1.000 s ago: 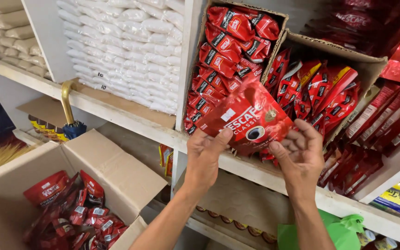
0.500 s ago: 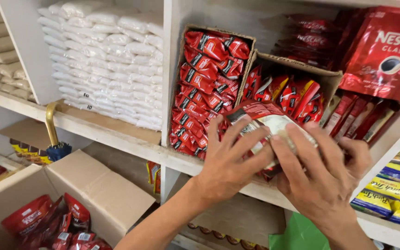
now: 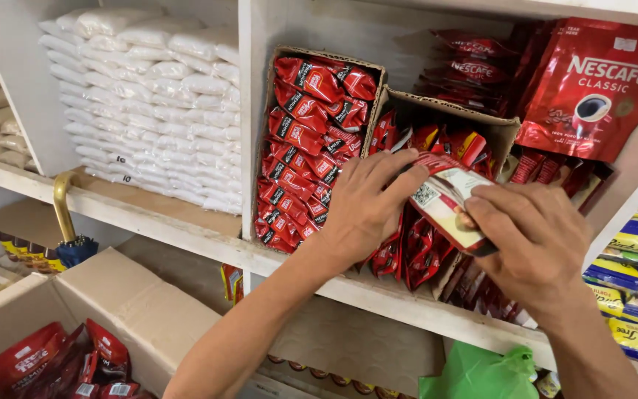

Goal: Organizing and stocking coffee sachets on grocery shelves.

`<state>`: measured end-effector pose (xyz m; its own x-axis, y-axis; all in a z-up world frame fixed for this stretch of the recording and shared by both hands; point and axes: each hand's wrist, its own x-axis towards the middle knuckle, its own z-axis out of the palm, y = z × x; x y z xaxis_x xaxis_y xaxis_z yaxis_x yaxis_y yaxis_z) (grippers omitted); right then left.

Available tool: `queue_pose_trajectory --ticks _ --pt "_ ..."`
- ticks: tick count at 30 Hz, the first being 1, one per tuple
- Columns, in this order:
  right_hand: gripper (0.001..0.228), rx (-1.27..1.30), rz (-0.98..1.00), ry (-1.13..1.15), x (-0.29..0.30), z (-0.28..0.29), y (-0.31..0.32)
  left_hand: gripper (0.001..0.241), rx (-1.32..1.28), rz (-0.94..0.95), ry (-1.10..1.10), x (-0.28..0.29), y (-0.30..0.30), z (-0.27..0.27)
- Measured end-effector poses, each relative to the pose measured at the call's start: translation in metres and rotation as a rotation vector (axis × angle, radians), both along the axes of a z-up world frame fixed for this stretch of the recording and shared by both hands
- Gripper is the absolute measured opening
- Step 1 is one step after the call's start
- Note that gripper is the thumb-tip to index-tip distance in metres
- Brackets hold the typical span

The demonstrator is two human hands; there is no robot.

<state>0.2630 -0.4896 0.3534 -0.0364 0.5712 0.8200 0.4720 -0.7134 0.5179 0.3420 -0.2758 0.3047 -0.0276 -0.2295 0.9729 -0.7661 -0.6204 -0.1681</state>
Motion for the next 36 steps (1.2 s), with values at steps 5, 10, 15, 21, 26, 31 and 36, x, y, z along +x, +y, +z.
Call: queue_pose_trajectory --ticks 5,10,15,21,26,31,36 --pt "0.03 -0.038 -0.055 -0.144 0.016 0.033 -0.016 0.047 -0.016 -0.068 -0.022 0.029 -0.01 0.037" --pt "0.023 -0.003 -0.209 -0.24 0.071 0.065 -0.078 0.051 -0.185 -0.017 -0.069 0.077 -0.02 0.092" --pt "0.031 -0.023 -0.19 -0.283 0.117 0.087 -0.096 0.048 -0.045 0.415 0.222 0.114 -0.044 0.132" --pt "0.029 -0.137 -0.232 -0.436 0.14 0.114 -0.074 0.069 0.158 0.549 0.637 0.122 -0.067 0.166" --pt "0.015 -0.15 -0.345 -0.518 0.162 0.115 -0.069 0.072 0.202 0.559 0.691 0.132 -0.073 0.161" --pt "0.014 -0.161 -0.431 -0.555 0.2 0.114 -0.069 0.062 0.161 0.51 0.579 0.14 -0.073 0.153" --pt "0.018 -0.124 -0.552 -0.581 0.198 0.122 -0.027 0.05 0.153 0.484 0.602 0.141 -0.072 0.151"
